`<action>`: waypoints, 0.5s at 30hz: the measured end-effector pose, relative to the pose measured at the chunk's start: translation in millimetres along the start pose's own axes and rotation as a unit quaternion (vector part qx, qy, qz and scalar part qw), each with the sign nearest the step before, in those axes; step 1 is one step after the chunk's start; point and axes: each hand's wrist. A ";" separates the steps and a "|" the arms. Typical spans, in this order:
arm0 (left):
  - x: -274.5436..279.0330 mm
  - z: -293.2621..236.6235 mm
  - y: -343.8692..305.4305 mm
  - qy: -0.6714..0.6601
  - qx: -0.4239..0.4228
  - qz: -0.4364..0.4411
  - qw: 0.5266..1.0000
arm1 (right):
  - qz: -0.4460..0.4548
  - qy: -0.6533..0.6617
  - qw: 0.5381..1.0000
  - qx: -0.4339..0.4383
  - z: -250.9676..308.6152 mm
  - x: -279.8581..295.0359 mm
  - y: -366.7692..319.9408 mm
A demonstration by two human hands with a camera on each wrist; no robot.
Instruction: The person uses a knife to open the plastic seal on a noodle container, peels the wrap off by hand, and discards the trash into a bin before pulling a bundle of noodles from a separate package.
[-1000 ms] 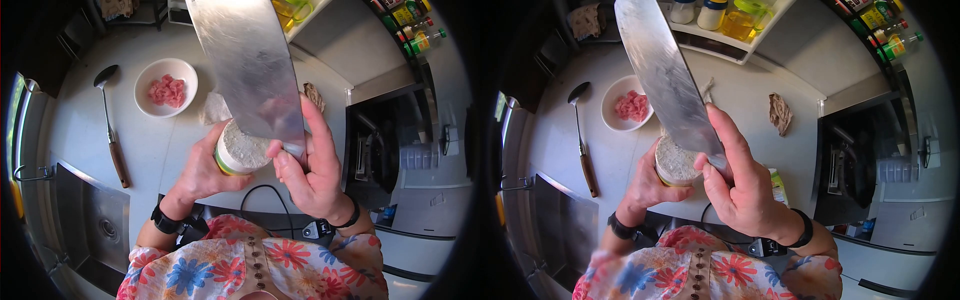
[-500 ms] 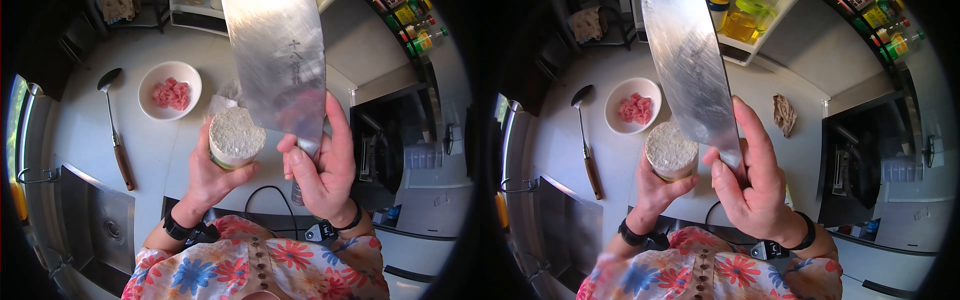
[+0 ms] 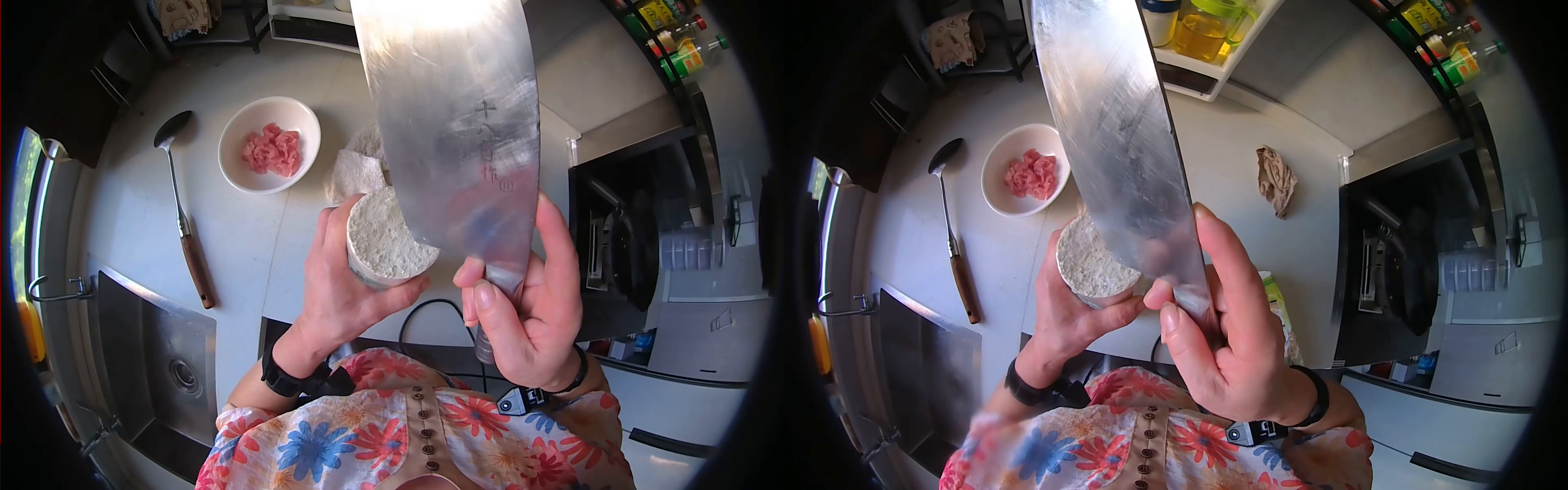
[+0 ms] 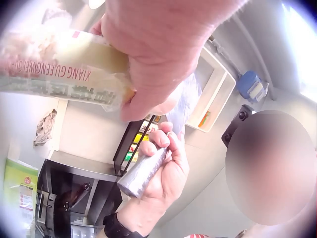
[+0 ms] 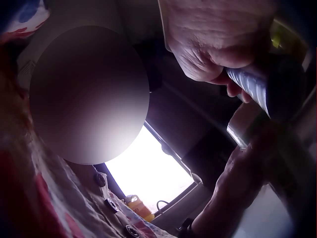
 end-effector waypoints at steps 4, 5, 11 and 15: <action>-11.4 2.6 0.8 -0.034 -0.038 -0.027 0.998 | 0.001 -0.008 1.000 0.003 4.0 -2.1 -6.4; -14.0 1.0 1.1 -0.035 -0.038 -0.028 0.998 | 0.003 -0.018 1.000 0.007 3.7 -2.0 -7.9; -27.8 -5.6 -0.1 -0.051 -0.052 -0.065 0.995 | -0.019 -0.045 0.999 0.023 -1.7 -5.1 -16.0; -34.0 -5.2 -1.4 -0.016 -0.068 -0.064 0.995 | -0.029 -0.077 0.996 0.025 -7.2 -7.6 -14.4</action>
Point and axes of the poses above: each hand's wrist, its own y-axis towards the middle knuckle, its own x-axis out of the back of the hand, z = x × y, and after that the axes turned 10 degrees about z, right-handed
